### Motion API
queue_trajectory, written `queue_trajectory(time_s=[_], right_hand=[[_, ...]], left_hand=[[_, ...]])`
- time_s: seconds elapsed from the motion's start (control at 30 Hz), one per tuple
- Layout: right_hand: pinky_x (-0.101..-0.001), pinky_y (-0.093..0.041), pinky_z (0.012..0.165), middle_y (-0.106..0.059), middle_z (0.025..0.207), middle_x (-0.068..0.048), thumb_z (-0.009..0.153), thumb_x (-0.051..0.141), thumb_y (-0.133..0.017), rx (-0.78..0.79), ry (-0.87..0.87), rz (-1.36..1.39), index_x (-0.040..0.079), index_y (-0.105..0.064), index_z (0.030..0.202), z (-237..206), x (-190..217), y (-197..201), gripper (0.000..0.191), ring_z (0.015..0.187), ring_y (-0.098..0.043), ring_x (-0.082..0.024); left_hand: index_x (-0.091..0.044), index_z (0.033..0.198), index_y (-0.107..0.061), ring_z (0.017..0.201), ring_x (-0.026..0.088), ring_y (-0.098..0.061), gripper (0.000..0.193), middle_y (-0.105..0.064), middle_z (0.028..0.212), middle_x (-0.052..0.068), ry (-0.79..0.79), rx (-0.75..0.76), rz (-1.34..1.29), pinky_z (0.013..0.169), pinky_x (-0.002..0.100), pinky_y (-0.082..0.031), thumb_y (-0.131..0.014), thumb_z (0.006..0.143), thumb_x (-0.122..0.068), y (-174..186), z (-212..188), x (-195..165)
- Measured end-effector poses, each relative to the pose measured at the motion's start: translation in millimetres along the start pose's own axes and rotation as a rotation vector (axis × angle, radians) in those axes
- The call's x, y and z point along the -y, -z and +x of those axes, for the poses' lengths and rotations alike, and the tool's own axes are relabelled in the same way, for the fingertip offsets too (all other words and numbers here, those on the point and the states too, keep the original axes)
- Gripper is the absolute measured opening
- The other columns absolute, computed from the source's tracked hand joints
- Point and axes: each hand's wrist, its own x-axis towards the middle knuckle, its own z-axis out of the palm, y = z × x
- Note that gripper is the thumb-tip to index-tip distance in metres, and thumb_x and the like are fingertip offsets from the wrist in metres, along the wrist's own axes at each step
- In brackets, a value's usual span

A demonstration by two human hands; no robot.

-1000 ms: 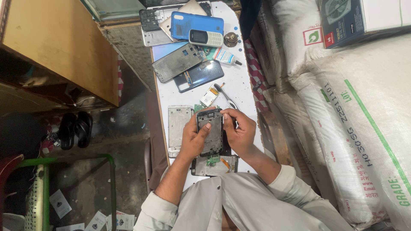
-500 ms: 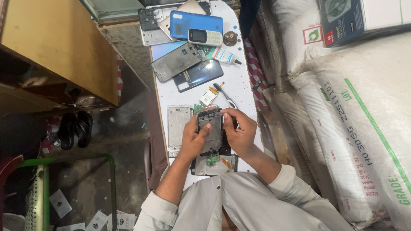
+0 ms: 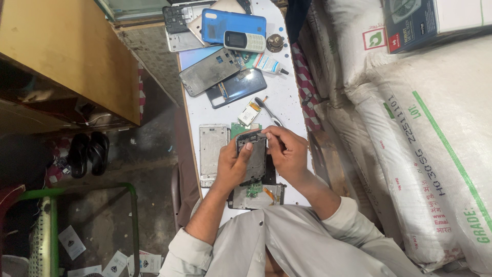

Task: The person sits at a cluttered repair bench and works on a disassembled mobile phone, holding the phone frame in one hand and using a screwdriver-like tool with the other to work on the phone's internal components, repeatedly repositioning the phone while other phones and parts lie on the bench.

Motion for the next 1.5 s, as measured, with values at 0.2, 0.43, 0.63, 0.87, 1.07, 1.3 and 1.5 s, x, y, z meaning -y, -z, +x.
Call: queue_trajectory(time_s=[0.2, 0.43, 0.63, 0.87, 1.07, 1.3, 1.5], right_hand=[[-0.0200, -0.057, 0.062, -0.069, 0.085, 0.000, 0.105, 0.011, -0.062, -0.012, -0.093, 0.087, 0.001, -0.071, 0.110, -6.1, -8.7, -4.1, 0.014, 0.072, -0.059, 0.000], [-0.0188, -0.051, 0.059, -0.065, 0.076, 0.002, 0.104, 0.007, -0.063, -0.036, -0.019, 0.050, 0.001, -0.071, 0.109, -8.9, -17.7, -12.2, 0.011, 0.066, -0.058, 0.000], [-0.0188, -0.044, 0.055, -0.063, 0.071, 0.003, 0.103, 0.005, -0.064, -0.044, -0.048, 0.032, 0.000, -0.071, 0.108, -7.9, -16.2, -15.7, 0.010, 0.063, -0.055, 0.001], [-0.0206, -0.034, 0.049, -0.056, 0.064, 0.005, 0.103, 0.007, -0.064, -0.059, -0.108, -0.021, 0.001, -0.072, 0.107, -10.4, -12.4, -17.4, 0.011, 0.057, -0.042, 0.001], [-0.0181, -0.042, 0.054, -0.063, 0.069, 0.006, 0.105, 0.013, -0.061, -0.062, -0.199, 0.084, 0.002, -0.071, 0.107, -11.6, -13.2, -21.5, 0.015, 0.062, -0.052, 0.002], [-0.0189, -0.047, 0.060, -0.065, 0.076, 0.002, 0.106, 0.020, -0.062, -0.048, -0.233, 0.130, 0.002, -0.071, 0.108, -15.2, -15.8, -23.2, 0.021, 0.067, -0.056, -0.001], [-0.0182, -0.048, 0.062, -0.067, 0.081, 0.003, 0.105, 0.021, -0.061, -0.033, -0.259, 0.188, 0.001, -0.071, 0.106, -14.6, -18.0, -23.0, 0.022, 0.069, -0.056, -0.001]], left_hand=[[-0.002, 0.132, -0.067, 0.087, 0.012, -0.061, 0.039, -0.072, 0.096, 0.007, 0.081, -0.034, -0.019, 0.080, 0.028, -0.052, -0.058, 0.106, -0.030, 1.1, -0.2, 6.4], [-0.002, 0.130, -0.065, 0.101, 0.013, -0.067, 0.038, -0.075, 0.111, 0.007, 0.035, -0.030, -0.086, 0.091, 0.029, -0.054, -0.056, 0.106, -0.030, 7.4, 1.4, 9.5], [-0.002, 0.131, -0.065, 0.101, 0.013, -0.068, 0.041, -0.075, 0.111, 0.008, 0.004, -0.008, -0.062, 0.092, 0.029, -0.054, -0.057, 0.106, -0.033, 9.2, 3.0, 14.6], [-0.003, 0.133, -0.063, 0.098, 0.014, -0.070, 0.041, -0.076, 0.108, 0.008, 0.028, 0.011, -0.027, 0.088, 0.030, -0.056, -0.055, 0.106, -0.033, 9.9, -0.3, 17.9], [-0.003, 0.134, -0.063, 0.098, 0.014, -0.070, 0.040, -0.077, 0.108, 0.009, 0.008, 0.013, -0.019, 0.089, 0.030, -0.056, -0.054, 0.107, -0.032, 10.5, -0.2, 18.6], [-0.004, 0.132, -0.064, 0.086, 0.010, -0.065, 0.039, -0.074, 0.098, 0.005, 0.029, -0.002, 0.010, 0.080, 0.028, -0.053, -0.055, 0.106, -0.030, 13.1, -3.6, 17.2], [-0.003, 0.130, -0.065, 0.089, 0.010, -0.065, 0.037, -0.074, 0.100, 0.005, 0.034, -0.008, -0.015, 0.082, 0.028, -0.054, -0.056, 0.106, -0.030, 11.4, -1.4, 17.2]])
